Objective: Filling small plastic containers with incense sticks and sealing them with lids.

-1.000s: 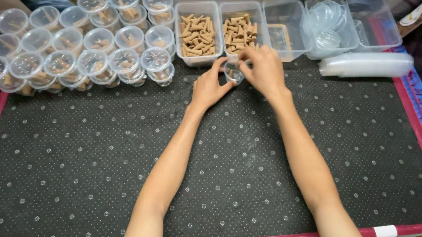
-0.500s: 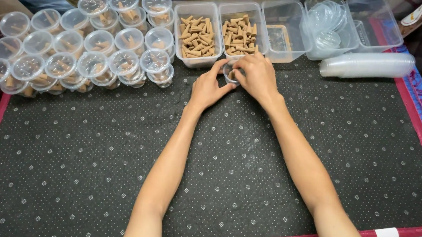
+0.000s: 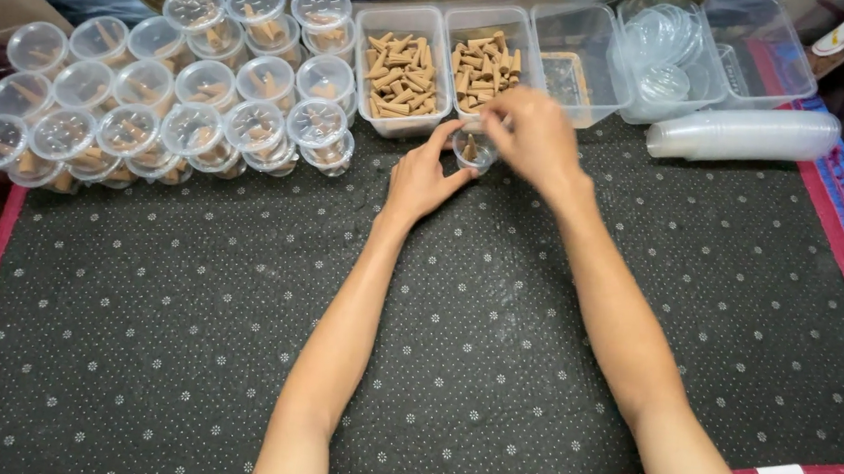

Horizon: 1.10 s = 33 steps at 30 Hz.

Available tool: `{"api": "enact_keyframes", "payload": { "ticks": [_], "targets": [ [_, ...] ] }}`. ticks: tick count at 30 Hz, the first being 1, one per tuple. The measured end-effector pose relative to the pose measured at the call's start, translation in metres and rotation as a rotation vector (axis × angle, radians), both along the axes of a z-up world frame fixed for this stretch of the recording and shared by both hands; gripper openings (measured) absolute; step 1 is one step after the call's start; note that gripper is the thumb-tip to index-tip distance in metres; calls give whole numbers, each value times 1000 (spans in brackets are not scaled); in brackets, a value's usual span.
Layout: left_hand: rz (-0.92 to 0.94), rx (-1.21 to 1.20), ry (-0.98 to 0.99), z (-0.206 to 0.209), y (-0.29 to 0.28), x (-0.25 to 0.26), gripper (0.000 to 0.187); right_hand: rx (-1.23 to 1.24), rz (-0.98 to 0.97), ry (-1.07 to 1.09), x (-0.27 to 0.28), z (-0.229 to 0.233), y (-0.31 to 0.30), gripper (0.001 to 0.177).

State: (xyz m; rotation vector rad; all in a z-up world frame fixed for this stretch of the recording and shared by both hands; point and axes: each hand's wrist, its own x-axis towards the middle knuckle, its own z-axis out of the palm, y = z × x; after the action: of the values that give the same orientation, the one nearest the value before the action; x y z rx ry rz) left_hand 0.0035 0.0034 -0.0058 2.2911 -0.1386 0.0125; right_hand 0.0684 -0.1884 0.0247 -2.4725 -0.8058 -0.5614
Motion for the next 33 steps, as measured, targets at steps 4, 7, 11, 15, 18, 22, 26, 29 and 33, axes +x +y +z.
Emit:
{"api": "enact_keyframes", "payload": {
  "ticks": [4,7,11,15,18,22,26,29,33],
  "targets": [
    [-11,33,-70,8,0,-3,69,-106,-75,-55,39,40,16,9],
    [-13,28,-64,9,-1,-2,69,-296,-76,-223,103,11,24,16],
    [-7,42,-43,10,0,-1,69,-547,-173,-166,160,-26,40,19],
    [1,36,-40,10,-2,-3,68,-679,-252,-148,166,-29,49,14],
    [8,25,-64,6,-3,-2,67,-742,-252,-186,171,-34,50,11],
    [3,27,-41,10,-2,-2,67,-616,-190,-288,172,-32,43,8],
    [-4,32,-35,11,-2,-2,67,-285,-120,-263,121,8,34,23],
    [-14,32,-50,10,-2,-2,66,-129,-68,-214,74,31,21,20],
    [-4,36,-51,6,-3,-1,67,25,70,15,11,46,8,26]
  ]
}}
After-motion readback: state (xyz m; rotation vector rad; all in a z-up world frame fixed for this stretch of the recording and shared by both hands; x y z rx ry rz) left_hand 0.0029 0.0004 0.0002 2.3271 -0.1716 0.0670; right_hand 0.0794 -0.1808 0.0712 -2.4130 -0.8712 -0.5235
